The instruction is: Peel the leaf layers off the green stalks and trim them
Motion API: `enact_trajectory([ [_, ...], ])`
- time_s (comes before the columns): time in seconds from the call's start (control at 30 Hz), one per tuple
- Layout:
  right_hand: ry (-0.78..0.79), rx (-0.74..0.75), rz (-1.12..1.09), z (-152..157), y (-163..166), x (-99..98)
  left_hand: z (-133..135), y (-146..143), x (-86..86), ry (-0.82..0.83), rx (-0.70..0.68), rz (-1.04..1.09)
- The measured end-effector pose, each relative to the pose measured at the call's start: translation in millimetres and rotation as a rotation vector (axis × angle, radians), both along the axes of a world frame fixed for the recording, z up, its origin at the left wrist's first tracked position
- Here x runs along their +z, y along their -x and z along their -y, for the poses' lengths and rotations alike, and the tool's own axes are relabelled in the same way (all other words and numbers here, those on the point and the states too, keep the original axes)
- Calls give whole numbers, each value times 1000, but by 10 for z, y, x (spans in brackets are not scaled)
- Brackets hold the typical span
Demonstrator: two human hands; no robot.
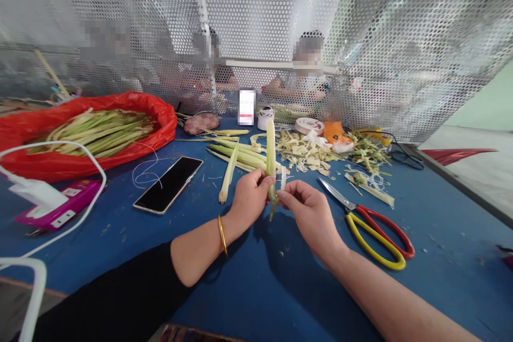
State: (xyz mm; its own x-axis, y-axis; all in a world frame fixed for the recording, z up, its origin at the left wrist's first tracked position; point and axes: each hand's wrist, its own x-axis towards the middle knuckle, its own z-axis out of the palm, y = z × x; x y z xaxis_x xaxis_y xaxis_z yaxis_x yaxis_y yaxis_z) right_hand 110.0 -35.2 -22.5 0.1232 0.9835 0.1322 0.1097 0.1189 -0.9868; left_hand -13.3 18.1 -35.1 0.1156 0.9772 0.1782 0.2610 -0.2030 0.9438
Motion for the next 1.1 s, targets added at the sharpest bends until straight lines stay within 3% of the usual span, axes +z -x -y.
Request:
enact_trajectory([
  [0.33,-195,-45,177,91,1,48,-73,7,-85,49,-8,57],
  [0.57,-320,-120,143,149,-10,136,-73,-4,-66,97,17,91],
  [0.77,-428,-92,-63,170,-39,221,-103,-2,-59,119,61,117],
  [0.9,-341,-252,236,-27,-220,181,-47,-20,-2,195,2,176],
  [1.03,12,-233,760,-264,-430,118,84,-48,98,263,-124,193],
  [1.1,98,-241,945,-312,-476,112,140,-56,128,274,-181,175],
])
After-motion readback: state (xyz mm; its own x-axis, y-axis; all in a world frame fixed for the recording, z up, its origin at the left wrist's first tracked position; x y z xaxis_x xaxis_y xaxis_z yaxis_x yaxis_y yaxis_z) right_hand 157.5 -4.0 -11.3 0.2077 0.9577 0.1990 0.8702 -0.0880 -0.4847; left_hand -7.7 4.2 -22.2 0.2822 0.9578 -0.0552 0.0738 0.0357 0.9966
